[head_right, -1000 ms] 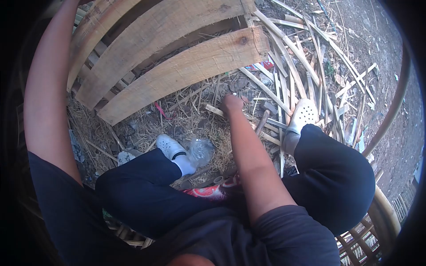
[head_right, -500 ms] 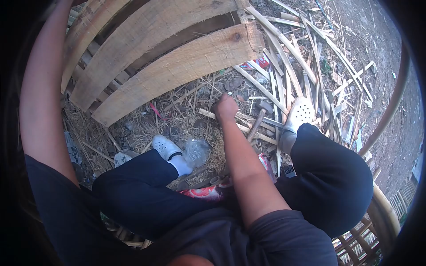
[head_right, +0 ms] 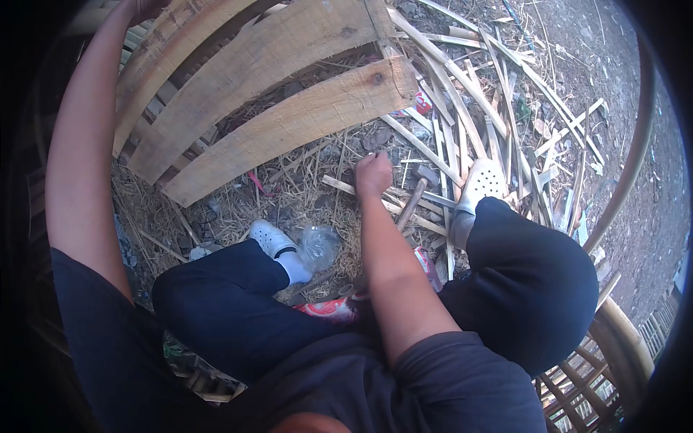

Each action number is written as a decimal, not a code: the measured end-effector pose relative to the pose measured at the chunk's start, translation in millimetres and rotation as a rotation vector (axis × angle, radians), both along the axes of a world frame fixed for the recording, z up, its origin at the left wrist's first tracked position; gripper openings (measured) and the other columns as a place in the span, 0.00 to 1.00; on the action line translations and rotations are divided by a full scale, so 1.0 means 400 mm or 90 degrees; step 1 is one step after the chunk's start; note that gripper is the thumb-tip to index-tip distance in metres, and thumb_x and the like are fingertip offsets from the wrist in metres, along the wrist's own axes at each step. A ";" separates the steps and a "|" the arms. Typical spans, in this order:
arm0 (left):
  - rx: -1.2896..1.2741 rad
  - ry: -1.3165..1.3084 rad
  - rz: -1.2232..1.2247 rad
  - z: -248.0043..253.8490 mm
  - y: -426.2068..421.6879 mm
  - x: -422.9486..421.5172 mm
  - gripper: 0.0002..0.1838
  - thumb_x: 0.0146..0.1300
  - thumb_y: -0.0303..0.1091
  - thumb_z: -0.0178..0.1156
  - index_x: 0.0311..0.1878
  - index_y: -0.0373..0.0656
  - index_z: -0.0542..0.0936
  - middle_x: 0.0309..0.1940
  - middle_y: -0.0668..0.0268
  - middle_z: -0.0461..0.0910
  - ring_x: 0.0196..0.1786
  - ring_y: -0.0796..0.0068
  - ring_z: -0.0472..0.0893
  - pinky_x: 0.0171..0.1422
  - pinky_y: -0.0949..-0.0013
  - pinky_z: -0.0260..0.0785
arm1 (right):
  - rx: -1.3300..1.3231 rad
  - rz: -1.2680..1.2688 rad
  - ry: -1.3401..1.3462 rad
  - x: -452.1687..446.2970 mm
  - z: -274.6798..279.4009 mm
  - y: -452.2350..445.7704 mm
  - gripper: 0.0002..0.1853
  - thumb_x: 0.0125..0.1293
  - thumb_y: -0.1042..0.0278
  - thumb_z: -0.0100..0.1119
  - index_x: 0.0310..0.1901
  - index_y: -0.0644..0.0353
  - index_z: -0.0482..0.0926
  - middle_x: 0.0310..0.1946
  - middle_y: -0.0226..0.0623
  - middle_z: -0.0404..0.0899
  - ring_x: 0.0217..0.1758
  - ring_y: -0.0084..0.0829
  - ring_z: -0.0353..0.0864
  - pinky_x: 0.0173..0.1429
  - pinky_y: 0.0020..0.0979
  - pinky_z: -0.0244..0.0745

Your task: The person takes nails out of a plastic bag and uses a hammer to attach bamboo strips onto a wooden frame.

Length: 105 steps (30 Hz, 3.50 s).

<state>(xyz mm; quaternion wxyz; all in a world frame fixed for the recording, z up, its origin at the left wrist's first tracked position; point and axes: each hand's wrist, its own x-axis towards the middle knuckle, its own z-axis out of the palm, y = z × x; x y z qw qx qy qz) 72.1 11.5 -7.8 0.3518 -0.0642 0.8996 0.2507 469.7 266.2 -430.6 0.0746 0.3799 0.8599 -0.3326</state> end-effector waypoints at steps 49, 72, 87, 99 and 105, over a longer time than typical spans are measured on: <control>-0.288 0.176 -0.280 -0.178 0.366 0.937 0.22 0.49 0.31 0.63 0.47 0.28 0.86 0.56 0.37 0.82 0.57 0.47 0.86 0.65 0.54 0.80 | 0.138 1.369 -0.136 0.494 0.124 -0.213 0.38 0.82 0.66 0.40 0.84 0.23 0.39 0.84 0.43 0.53 0.60 0.43 0.88 0.56 0.46 0.85; -0.061 0.216 -0.093 -0.027 0.079 1.243 0.25 0.70 0.38 0.61 0.70 0.47 0.78 0.64 0.51 0.81 0.70 0.51 0.77 0.80 0.45 0.57 | -0.072 1.201 -0.012 0.161 0.497 -0.144 0.13 0.57 0.70 0.63 0.45 0.57 0.86 0.40 0.48 0.87 0.47 0.50 0.89 0.50 0.46 0.82; 0.211 0.303 -0.030 0.028 0.187 1.262 0.13 0.62 0.37 0.72 0.41 0.37 0.85 0.34 0.54 0.87 0.41 0.58 0.87 0.49 0.59 0.77 | -0.002 1.198 0.099 0.055 1.203 0.166 0.15 0.67 0.54 0.69 0.41 0.58 0.89 0.36 0.45 0.88 0.43 0.47 0.88 0.49 0.44 0.81; 0.408 0.440 0.065 -0.010 0.297 1.237 0.08 0.61 0.17 0.66 0.42 0.37 0.80 0.39 0.61 0.83 0.42 0.69 0.83 0.44 0.64 0.73 | 0.189 0.990 0.021 0.057 1.168 0.128 0.22 0.69 0.51 0.62 0.31 0.66 0.86 0.28 0.55 0.84 0.34 0.55 0.87 0.44 0.50 0.82; 0.345 0.494 0.102 0.008 0.319 1.221 0.11 0.52 0.10 0.56 0.35 0.36 0.77 0.34 0.58 0.77 0.38 0.60 0.80 0.42 0.64 0.71 | -0.115 0.824 0.046 0.052 1.099 0.079 0.15 0.59 0.64 0.64 0.26 0.72 0.83 0.19 0.61 0.76 0.24 0.55 0.83 0.32 0.44 0.77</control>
